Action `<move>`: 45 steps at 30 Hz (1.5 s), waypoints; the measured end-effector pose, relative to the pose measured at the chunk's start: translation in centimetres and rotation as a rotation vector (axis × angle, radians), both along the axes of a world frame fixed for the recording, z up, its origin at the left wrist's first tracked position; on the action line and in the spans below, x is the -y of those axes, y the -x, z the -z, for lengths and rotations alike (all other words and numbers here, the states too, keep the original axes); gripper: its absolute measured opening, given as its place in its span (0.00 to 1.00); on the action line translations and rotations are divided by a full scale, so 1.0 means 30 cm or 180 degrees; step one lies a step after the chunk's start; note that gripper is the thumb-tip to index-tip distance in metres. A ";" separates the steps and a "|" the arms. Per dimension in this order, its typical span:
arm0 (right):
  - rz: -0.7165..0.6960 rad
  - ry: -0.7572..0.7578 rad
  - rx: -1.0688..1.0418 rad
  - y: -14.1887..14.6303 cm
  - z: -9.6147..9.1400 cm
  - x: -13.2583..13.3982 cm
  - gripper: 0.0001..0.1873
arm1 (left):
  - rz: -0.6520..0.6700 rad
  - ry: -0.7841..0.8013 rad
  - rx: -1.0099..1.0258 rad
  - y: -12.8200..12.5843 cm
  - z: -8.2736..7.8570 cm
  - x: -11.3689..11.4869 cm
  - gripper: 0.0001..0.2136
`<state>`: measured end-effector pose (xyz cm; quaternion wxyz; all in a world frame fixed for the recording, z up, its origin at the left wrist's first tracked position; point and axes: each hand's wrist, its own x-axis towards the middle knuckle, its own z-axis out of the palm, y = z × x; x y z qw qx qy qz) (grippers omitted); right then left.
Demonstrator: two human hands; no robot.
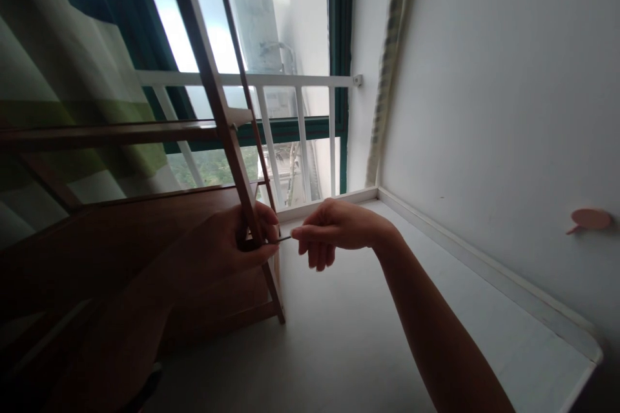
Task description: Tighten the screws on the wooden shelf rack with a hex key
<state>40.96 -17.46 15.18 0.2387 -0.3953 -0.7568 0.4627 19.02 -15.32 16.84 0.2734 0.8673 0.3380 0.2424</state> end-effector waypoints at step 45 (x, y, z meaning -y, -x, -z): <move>-0.0103 -0.0221 -0.0312 -0.011 -0.007 0.005 0.17 | -0.0043 -0.0019 -0.0182 0.000 -0.008 0.013 0.11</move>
